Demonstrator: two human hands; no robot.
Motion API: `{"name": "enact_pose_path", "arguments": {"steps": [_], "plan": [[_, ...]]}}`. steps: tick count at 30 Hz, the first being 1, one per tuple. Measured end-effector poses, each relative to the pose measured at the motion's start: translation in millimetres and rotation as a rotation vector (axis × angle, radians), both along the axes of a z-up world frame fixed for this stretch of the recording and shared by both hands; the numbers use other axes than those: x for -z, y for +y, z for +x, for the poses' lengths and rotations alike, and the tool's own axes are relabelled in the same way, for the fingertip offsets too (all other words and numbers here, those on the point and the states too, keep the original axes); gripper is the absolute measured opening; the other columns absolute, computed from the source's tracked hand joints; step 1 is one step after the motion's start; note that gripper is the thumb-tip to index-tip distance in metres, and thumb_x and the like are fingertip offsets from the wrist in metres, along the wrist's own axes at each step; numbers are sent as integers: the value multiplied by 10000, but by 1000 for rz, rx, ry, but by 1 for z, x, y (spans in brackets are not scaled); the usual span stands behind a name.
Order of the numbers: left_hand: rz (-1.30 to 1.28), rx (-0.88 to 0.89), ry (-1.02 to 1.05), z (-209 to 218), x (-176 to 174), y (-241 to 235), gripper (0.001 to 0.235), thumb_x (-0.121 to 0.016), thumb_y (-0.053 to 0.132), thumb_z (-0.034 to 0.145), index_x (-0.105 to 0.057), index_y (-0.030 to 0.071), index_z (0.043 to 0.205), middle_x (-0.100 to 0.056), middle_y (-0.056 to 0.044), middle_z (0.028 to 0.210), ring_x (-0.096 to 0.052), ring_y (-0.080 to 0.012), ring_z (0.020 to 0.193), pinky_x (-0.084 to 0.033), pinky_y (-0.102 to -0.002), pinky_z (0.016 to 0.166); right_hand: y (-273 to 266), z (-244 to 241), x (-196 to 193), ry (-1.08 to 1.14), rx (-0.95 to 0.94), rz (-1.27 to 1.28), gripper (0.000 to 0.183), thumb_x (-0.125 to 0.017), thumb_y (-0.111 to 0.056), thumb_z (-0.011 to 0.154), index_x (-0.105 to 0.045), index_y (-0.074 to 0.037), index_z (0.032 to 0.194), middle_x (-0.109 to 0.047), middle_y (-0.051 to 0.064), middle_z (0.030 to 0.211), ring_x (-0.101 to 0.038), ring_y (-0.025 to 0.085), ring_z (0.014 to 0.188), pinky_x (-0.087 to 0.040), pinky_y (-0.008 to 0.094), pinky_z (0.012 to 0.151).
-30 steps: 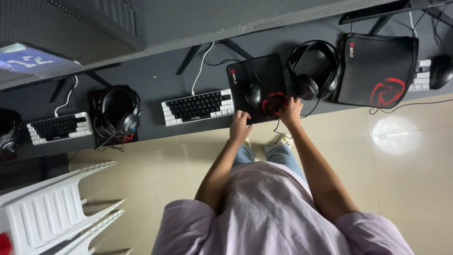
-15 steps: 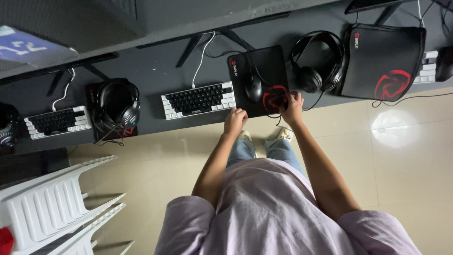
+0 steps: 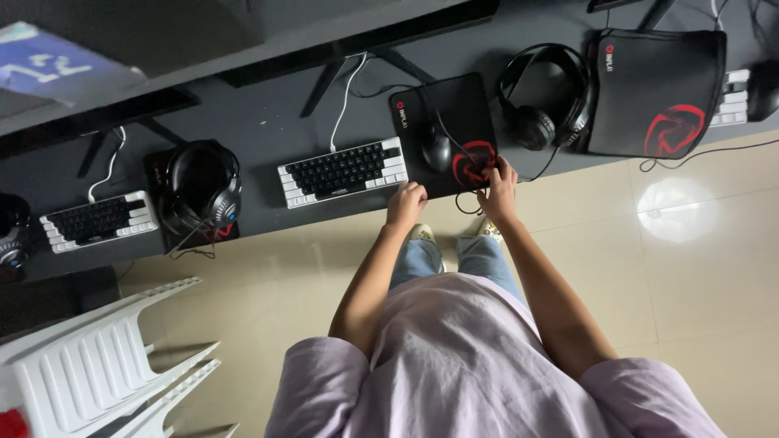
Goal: The person repeatedly organizes a desk by moving a mousepad, headphones, and keyboard into different positions. They also adjust the monitor and use a mouse on the mousepad.
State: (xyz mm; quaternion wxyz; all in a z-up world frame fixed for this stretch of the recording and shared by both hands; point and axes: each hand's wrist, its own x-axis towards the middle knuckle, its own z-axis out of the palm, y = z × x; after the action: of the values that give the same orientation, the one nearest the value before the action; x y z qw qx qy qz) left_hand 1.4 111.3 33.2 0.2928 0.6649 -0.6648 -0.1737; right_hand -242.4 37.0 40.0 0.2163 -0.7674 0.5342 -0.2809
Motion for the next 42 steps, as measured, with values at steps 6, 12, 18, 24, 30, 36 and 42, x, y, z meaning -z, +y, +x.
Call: {"name": "enact_pose_path", "arguments": {"steps": [6,12,18,24,30,36,42], "plan": [[2,-6,-8,5,6,4,103,-759,67,791,-661,99,792,-642,-67,882,-644,-303,925,-546,-436,739,7,9,26,54,46,-66,502,-839,-11,695,-575,-28,1122,-388,252,1561,-392,481,1387,-396,533,1143],[-24,14,158,28,-9,21,52,-706,66,888,-686,95,925,-662,-82,955,-662,-309,953,-552,-429,777,18,47,-25,5,48,-152,636,-766,22,719,-519,20,1306,-370,314,1515,-393,535,1338,-367,569,1134],[-224,-397,86,77,-19,49,177,-686,68,891,-663,115,1060,-654,-94,1137,-619,-344,1097,-535,-419,908,24,111,-19,-109,-198,-113,561,-676,38,816,-511,-30,1347,-495,231,1416,-487,456,1289,-423,513,1121],[-213,-748,-13,129,-8,78,540,-768,100,821,-556,102,1318,-491,-168,1446,-475,-402,1330,-388,-521,1110,16,163,72,-359,-305,218,629,-677,12,823,-469,-27,1415,-516,199,1297,-646,326,1064,-569,383,897],[-43,-981,98,172,78,95,1050,-928,221,785,-252,-8,1555,-168,-305,1567,-241,-522,1453,-283,-595,1117,-1,165,111,-438,-235,402,567,-748,-47,899,-540,-68,1426,-494,124,1312,-644,204,1030,-567,313,890],[-115,-1075,834,186,30,88,1166,-803,223,714,-57,-13,1579,-32,-198,1676,-600,-359,1210,-560,-439,892,5,170,79,-507,-131,620,508,-717,-21,876,-629,-113,1368,-491,67,1258,-611,152,984,-552,277,784],[-200,-1061,981,206,68,86,1062,-808,174,761,-195,-61,1596,-331,-233,1586,-605,-288,1246,-512,-369,999,2,172,86,-539,-139,584,483,-726,-6,872,-645,-94,1340,-503,66,1232,-582,145,999,-533,294,822]]}}
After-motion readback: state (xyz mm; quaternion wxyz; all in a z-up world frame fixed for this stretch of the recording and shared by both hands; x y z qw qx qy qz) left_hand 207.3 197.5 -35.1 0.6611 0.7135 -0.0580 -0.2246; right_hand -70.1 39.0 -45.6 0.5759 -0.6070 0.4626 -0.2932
